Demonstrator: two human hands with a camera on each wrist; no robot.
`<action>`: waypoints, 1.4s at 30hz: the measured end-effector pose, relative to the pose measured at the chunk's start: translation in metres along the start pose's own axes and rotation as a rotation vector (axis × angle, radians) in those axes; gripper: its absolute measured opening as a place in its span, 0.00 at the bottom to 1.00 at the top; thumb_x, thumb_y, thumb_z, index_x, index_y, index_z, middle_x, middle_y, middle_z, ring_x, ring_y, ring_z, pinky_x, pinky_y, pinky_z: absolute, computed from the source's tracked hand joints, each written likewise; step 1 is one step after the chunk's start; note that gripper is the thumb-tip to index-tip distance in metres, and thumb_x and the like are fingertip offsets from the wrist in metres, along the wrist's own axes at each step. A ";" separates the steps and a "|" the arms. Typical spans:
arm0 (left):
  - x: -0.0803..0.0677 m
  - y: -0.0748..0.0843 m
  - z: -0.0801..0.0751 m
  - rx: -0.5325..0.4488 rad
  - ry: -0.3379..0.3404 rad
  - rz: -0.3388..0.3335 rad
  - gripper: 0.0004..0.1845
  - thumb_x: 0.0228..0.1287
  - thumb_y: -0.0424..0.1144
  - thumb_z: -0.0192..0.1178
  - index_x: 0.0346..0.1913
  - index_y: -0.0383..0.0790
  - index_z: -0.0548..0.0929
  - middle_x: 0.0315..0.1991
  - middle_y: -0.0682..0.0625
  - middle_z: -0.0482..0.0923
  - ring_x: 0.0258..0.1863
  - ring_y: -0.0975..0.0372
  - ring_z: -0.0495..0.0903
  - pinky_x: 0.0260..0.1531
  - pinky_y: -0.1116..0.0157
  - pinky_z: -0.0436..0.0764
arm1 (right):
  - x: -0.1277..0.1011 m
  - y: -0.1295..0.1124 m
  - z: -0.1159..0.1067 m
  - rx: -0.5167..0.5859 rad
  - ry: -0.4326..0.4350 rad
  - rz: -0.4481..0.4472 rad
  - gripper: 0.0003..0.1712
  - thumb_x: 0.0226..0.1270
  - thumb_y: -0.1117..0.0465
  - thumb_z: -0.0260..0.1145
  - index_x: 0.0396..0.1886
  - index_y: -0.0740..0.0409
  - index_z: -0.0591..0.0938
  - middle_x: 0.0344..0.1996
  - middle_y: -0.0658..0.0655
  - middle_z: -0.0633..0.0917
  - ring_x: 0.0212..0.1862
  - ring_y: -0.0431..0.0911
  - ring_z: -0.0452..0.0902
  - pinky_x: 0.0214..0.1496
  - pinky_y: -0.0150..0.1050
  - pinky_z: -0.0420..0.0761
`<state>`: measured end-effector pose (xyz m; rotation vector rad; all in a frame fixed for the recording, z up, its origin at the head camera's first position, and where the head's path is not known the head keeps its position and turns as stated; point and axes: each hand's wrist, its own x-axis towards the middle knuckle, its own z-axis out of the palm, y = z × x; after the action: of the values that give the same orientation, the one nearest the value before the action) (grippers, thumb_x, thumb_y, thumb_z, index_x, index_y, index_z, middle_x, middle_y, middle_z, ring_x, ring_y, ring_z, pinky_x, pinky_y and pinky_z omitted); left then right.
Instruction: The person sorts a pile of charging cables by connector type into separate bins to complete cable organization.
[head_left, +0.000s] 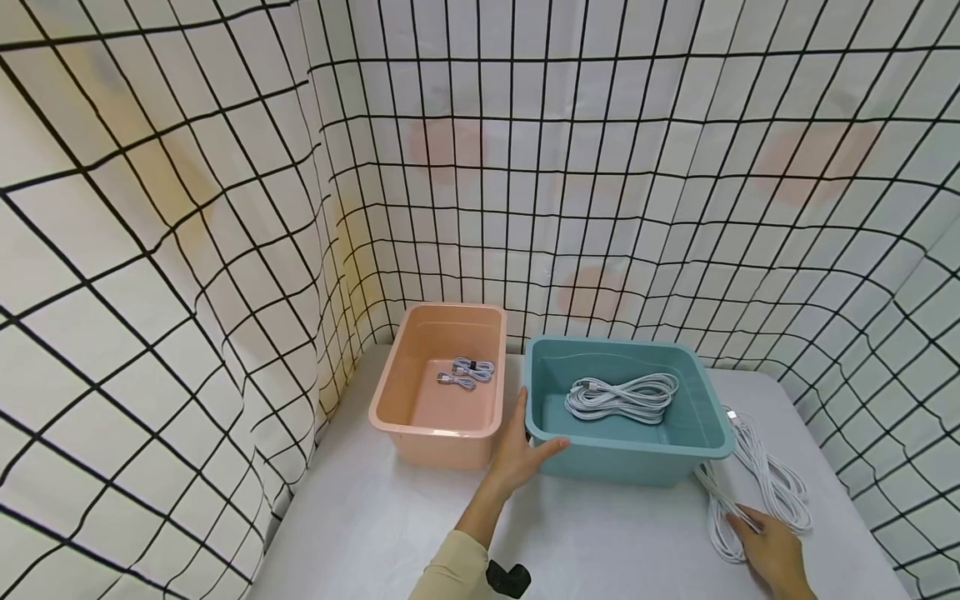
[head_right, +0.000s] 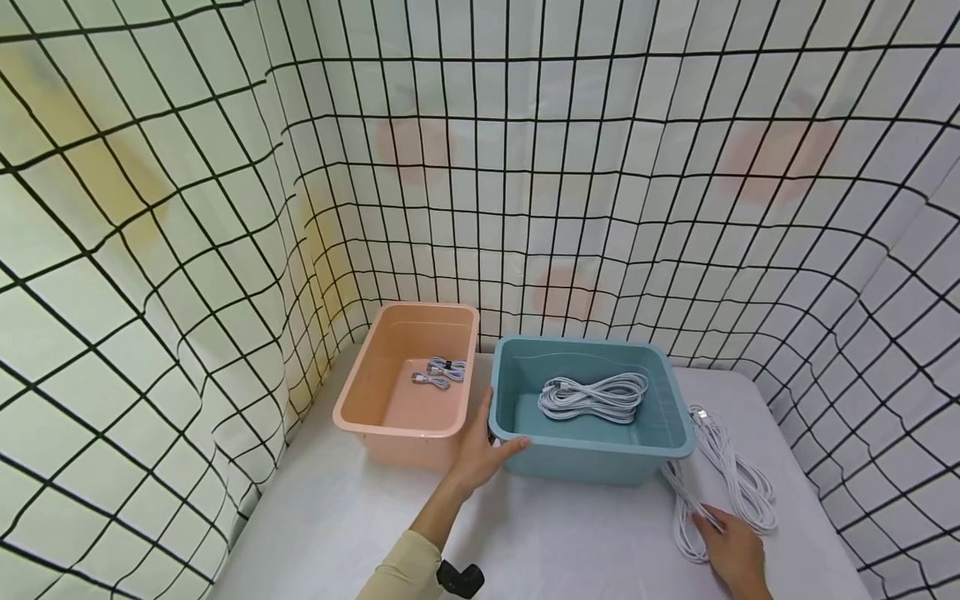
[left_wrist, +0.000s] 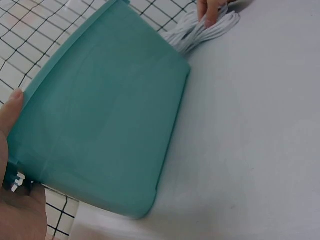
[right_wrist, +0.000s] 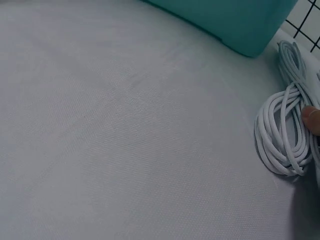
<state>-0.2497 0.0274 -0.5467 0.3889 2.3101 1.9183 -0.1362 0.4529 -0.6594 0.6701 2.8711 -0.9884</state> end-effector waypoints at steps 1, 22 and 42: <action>0.000 0.000 0.000 0.002 0.000 0.002 0.59 0.62 0.49 0.75 0.85 0.46 0.44 0.83 0.47 0.48 0.79 0.50 0.52 0.73 0.45 0.59 | -0.001 0.000 -0.001 0.006 0.000 0.008 0.40 0.78 0.40 0.60 0.64 0.75 0.76 0.64 0.80 0.71 0.66 0.79 0.61 0.64 0.74 0.64; 0.001 -0.003 0.002 0.008 -0.007 -0.003 0.60 0.62 0.50 0.75 0.85 0.47 0.44 0.83 0.47 0.47 0.79 0.50 0.53 0.72 0.46 0.61 | -0.002 -0.004 -0.056 0.085 0.013 0.062 0.45 0.79 0.37 0.57 0.70 0.76 0.69 0.69 0.81 0.61 0.70 0.80 0.53 0.66 0.73 0.59; 0.000 -0.002 0.000 -0.004 -0.008 -0.001 0.59 0.63 0.49 0.75 0.85 0.47 0.43 0.83 0.47 0.47 0.79 0.50 0.52 0.73 0.44 0.59 | 0.013 -0.029 -0.145 -0.051 0.074 -0.124 0.39 0.81 0.43 0.56 0.67 0.78 0.70 0.62 0.86 0.67 0.59 0.85 0.62 0.46 0.75 0.72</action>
<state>-0.2498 0.0272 -0.5487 0.3939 2.3004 1.9173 -0.1444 0.5238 -0.5287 0.5411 3.0235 -0.9189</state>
